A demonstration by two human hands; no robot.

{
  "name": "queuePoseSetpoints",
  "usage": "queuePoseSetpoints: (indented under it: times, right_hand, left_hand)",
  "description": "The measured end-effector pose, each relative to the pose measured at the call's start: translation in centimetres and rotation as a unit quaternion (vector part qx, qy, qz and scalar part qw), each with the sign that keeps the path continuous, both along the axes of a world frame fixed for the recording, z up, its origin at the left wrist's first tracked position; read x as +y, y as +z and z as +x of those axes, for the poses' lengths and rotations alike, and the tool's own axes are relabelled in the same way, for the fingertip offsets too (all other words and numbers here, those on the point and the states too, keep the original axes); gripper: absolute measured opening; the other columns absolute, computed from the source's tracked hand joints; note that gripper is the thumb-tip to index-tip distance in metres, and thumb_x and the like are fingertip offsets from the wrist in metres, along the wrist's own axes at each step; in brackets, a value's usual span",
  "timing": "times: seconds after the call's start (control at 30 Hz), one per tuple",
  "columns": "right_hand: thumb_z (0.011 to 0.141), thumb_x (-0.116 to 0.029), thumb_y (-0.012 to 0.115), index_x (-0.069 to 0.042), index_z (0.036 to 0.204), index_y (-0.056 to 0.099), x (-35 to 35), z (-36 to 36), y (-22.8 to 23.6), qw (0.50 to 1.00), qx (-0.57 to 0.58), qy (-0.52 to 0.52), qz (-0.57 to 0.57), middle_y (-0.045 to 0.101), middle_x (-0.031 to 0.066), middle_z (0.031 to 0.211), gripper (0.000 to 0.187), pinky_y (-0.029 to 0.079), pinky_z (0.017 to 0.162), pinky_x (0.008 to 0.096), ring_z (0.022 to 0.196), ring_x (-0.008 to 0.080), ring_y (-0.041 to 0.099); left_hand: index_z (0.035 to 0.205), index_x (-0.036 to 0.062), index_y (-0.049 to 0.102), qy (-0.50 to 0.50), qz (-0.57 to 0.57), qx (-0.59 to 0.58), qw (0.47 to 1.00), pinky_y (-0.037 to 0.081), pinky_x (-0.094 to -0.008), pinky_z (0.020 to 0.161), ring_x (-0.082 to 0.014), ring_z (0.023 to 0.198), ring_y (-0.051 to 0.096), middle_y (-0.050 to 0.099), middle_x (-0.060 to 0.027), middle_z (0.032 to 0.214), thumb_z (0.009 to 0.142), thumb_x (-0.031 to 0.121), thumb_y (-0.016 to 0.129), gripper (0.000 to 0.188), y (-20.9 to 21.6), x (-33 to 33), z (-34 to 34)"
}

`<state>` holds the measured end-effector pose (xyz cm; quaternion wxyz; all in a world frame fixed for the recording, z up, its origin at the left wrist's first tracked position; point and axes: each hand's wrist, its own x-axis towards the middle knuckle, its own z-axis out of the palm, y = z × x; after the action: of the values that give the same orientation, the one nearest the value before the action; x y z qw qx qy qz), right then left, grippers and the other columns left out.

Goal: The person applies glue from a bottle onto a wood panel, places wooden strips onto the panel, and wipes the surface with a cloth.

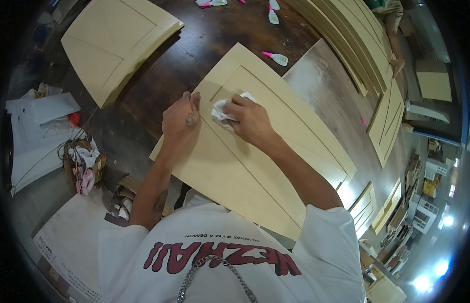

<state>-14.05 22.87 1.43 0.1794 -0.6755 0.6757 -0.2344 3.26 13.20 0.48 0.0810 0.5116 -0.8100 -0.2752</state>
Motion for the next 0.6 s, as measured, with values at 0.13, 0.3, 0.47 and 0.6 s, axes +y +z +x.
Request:
queuePoseSetpoints:
  times: [0.13, 0.3, 0.47, 0.6]
  right_hand:
    - [0.074, -0.012, 0.077, -0.012, 0.097, 0.064, -3.5, 1.9, -0.2, 0.999, 0.034, 0.008, 0.006, 0.062, 0.0050, 0.095, 0.027, 0.053, 0.072, 0.0398, 0.086, 0.0282, 0.063]
    - [0.074, -0.010, 0.076, -0.012, 0.098, 0.064, -1.5, 1.3, 0.3, 0.998, 0.034, 0.040, 0.024, 0.062, 0.0054, 0.094, 0.027, 0.052, 0.073, 0.0401, 0.089, 0.0282, 0.063]
    - [0.076, -0.014, 0.072, -0.011, 0.093, 0.064, -0.8, 1.0, 1.6, 0.994, 0.069, 0.021, 0.077, 0.061, 0.0058, 0.095, 0.019, 0.053, 0.073, 0.0418, 0.092, 0.0283, 0.062]
    - [0.078, -0.013, 0.069, -0.011, 0.092, 0.065, -3.5, 3.7, 0.4, 0.996, 0.090, 0.027, -0.002, 0.061, 0.0065, 0.096, 0.015, 0.053, 0.072, 0.0426, 0.092, 0.0292, 0.061]
  left_hand:
    - [0.093, 0.0014, 0.055, -0.021, 0.011, -0.018, 1.000, 0.050, -0.0505, 0.076, -0.0402, 0.084, 0.064, 0.066, -0.0217, 0.086, 0.105, 0.035, 0.029, 0.045, -1.0, -0.5, 0.1]
    - [0.091, 0.0028, 0.056, 0.002, 0.000, 0.010, 1.000, 0.051, -0.0498, 0.073, -0.0401, 0.080, 0.064, 0.065, -0.0209, 0.082, 0.105, 0.035, 0.030, 0.043, -0.7, -0.5, 1.4]
    - [0.089, 0.0032, 0.055, -0.020, -0.031, 0.022, 0.999, 0.050, -0.0505, 0.071, -0.0400, 0.078, 0.064, 0.065, -0.0210, 0.080, 0.105, 0.035, 0.029, 0.044, -1.2, -0.5, 0.4]
    - [0.090, 0.0036, 0.056, -0.058, -0.087, 0.065, 0.992, 0.050, -0.0511, 0.071, -0.0403, 0.077, 0.064, 0.065, -0.0216, 0.080, 0.105, 0.035, 0.028, 0.045, -1.8, -0.7, 1.2]
